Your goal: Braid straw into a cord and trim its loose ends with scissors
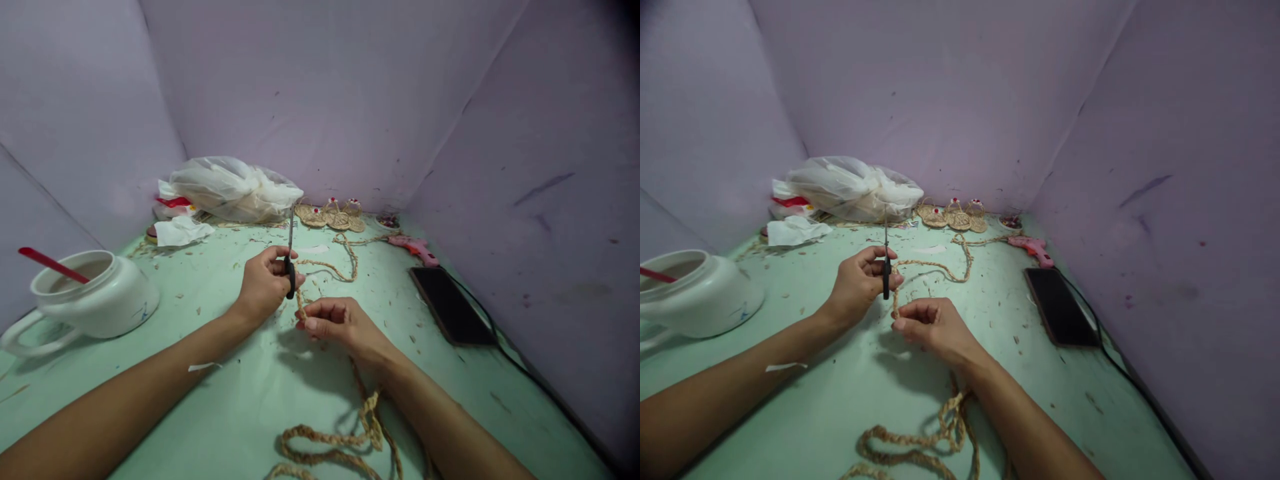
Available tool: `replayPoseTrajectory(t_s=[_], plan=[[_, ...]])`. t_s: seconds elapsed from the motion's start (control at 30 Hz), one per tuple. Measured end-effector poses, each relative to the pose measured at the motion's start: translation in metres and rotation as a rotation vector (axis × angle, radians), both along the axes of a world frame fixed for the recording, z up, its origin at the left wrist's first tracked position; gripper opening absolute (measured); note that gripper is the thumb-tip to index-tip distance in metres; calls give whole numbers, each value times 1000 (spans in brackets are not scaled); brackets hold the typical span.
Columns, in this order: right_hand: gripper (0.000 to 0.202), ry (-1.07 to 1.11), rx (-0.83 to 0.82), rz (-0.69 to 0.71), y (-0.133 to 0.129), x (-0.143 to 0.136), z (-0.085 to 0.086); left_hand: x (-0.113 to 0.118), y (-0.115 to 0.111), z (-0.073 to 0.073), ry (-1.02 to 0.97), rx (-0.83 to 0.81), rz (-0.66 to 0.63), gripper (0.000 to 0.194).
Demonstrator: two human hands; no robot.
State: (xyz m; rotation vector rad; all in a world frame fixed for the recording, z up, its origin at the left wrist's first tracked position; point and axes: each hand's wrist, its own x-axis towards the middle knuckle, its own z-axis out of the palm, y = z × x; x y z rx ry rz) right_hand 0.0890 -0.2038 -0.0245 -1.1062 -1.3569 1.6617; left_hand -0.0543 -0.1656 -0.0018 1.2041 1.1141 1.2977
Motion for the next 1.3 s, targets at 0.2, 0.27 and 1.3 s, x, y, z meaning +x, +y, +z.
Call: replayPoseTrajectory(t_s=[0.2,0.27,1.3], plan=[[20,-51,85,-171,0,-8,3,3,-5,3,32,-24,-11,39],[18,-11,71,-176,-2,-9,4,4,-6,3,30,-35,-5,40],[24,151,20,-550,5,1,13,-29,-6,-22,1478,964,-34,51]])
